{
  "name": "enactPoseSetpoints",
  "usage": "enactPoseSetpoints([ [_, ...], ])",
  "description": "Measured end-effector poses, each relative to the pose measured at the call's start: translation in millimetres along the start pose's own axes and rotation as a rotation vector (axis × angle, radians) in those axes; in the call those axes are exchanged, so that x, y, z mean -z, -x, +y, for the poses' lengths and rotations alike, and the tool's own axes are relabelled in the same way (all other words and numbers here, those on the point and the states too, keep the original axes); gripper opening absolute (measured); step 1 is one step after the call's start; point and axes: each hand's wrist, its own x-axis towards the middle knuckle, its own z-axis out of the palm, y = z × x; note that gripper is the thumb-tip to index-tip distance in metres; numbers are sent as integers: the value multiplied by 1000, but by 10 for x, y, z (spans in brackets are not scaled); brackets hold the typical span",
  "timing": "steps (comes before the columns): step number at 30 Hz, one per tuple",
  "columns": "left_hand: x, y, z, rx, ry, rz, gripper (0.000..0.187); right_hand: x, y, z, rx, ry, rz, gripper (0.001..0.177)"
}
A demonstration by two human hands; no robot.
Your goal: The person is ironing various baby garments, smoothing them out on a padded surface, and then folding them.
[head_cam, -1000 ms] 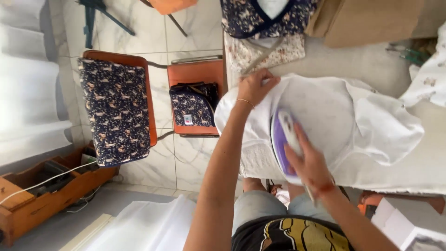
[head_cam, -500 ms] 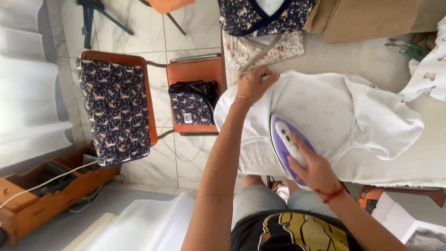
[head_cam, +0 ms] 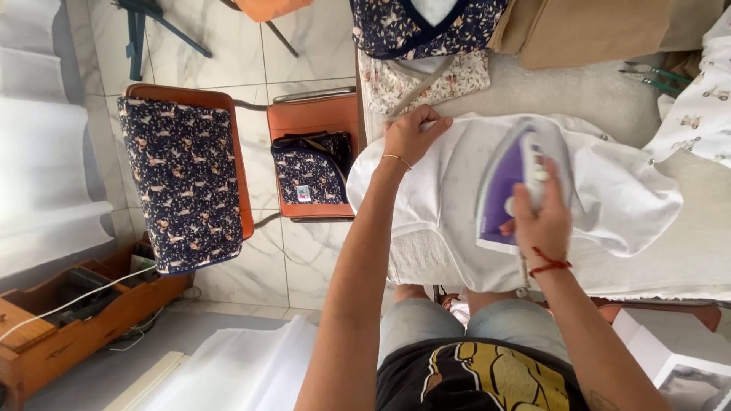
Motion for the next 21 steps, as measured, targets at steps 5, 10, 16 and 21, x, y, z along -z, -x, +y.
enactPoseSetpoints([
  [5, -29, -44, -54, 17, -9, -15, 32, -20, -28, -228, 52, 212, -273, 51],
  [10, -7, -24, -41, 4, -25, -17, 33, 304, -92, 35, 62, 176, -38, 45],
  [16, -5, -1, 2, 3, 23, 4, 31, 79, -71, -5, 66, -1, 158, 43],
  [21, -39, -64, -70, -6, 13, 10, 34, -290, 36, -240, 38, -17, 53, 46],
])
